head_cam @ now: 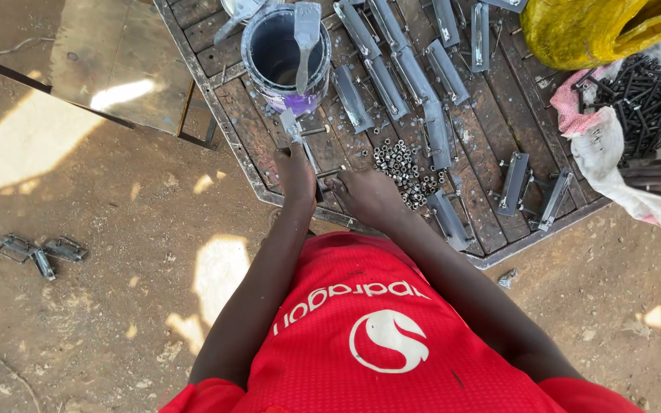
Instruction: Assembling small metal brackets by inserting pins into them on a workbench.
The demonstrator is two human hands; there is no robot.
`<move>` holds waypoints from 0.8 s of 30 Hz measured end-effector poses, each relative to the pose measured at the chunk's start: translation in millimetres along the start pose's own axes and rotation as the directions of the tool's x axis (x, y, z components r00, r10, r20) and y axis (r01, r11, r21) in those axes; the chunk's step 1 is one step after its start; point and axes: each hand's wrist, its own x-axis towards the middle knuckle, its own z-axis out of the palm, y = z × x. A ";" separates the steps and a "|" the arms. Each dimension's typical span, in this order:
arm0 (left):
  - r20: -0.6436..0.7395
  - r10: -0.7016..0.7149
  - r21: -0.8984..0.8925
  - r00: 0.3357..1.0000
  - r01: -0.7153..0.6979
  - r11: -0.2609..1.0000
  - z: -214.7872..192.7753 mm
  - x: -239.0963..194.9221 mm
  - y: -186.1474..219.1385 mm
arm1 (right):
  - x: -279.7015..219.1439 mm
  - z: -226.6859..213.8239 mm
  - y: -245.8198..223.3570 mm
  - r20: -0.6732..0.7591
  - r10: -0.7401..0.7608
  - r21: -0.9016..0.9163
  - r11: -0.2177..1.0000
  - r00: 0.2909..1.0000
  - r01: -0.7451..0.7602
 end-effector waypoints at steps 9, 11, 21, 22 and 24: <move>0.061 -0.080 -0.042 0.995 0.083 0.996 -4.5 13.5 -21.8 | 44.8 53.6 137.0 -0.188 0.178 -0.066 0.979 0.966 -0.193; 0.065 -0.082 -0.022 0.994 0.084 0.996 -5.6 24.2 -35.2 | 45.0 50.0 147.7 -0.176 0.207 -0.097 0.969 0.962 -0.227; 0.074 -0.114 0.061 0.991 0.110 0.992 -5.3 19.4 -32.3 | 60.1 53.8 174.5 -0.106 0.211 -0.219 0.948 0.972 -0.230; 0.074 -0.114 0.063 0.991 0.109 0.992 -6.2 14.6 -24.3 | 60.3 55.8 178.6 -0.106 0.212 -0.217 0.948 0.971 -0.231; 0.068 -0.128 0.079 0.989 0.122 0.989 -5.2 4.0 -9.9 | 58.7 59.0 189.8 -0.133 0.201 -0.183 0.957 0.970 -0.224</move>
